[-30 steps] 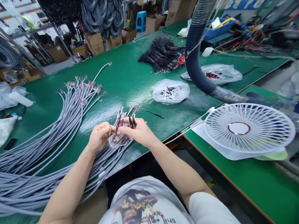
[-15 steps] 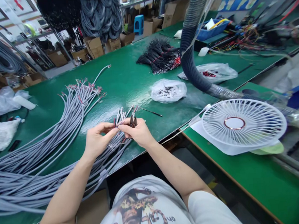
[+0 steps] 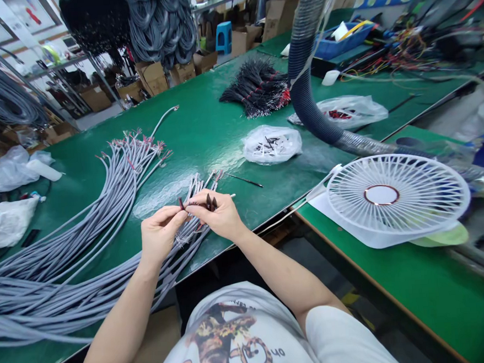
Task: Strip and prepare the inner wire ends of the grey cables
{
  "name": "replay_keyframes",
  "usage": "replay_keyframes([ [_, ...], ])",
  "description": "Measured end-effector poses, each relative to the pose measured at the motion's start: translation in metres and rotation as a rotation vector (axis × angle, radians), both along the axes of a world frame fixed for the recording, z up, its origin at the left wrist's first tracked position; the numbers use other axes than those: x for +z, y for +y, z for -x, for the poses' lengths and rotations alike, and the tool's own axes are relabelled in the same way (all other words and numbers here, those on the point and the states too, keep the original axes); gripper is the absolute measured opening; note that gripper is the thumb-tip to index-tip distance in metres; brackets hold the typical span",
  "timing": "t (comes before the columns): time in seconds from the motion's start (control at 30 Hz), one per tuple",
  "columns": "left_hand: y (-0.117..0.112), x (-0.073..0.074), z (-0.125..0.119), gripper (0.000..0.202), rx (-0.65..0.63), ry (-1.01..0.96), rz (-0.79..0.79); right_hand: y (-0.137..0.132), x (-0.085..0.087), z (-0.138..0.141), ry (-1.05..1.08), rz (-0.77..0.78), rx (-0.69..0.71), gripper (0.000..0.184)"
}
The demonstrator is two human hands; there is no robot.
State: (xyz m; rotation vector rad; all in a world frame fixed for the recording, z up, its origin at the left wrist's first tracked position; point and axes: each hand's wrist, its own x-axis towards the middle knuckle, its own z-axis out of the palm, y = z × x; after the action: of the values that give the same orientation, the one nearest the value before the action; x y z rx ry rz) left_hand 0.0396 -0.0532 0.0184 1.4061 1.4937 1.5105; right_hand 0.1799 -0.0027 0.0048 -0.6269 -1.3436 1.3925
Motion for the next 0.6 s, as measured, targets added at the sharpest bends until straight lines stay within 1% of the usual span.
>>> replay_keyframes([
  [0.07,0.0,-0.003,0.0,0.011,0.036,-0.023,0.035,0.0,-0.003,0.001,0.012,0.024,0.013,0.018],
  [0.13,-0.001,-0.008,0.0,0.014,0.092,-0.076,0.04,0.001,-0.006,0.003,0.034,0.109,0.058,0.021],
  [0.23,-0.002,-0.018,0.001,0.014,0.153,-0.143,0.006,0.002,-0.01,0.004,0.08,0.233,0.107,0.026],
  [0.3,-0.004,-0.023,0.001,0.013,0.173,-0.169,-0.003,0.003,-0.011,0.004,0.101,0.283,0.108,0.029],
  [0.37,-0.005,-0.027,0.0,0.012,0.174,-0.199,-0.009,0.002,-0.011,0.004,0.104,0.298,0.109,0.03],
  [0.47,-0.004,-0.029,0.0,0.009,0.094,-0.221,-0.031,0.002,-0.01,0.003,0.091,0.28,0.1,0.031],
  [0.6,-0.004,-0.029,0.005,0.005,-0.111,-0.198,-0.103,0.002,-0.008,0.002,0.089,0.274,0.083,0.032],
])
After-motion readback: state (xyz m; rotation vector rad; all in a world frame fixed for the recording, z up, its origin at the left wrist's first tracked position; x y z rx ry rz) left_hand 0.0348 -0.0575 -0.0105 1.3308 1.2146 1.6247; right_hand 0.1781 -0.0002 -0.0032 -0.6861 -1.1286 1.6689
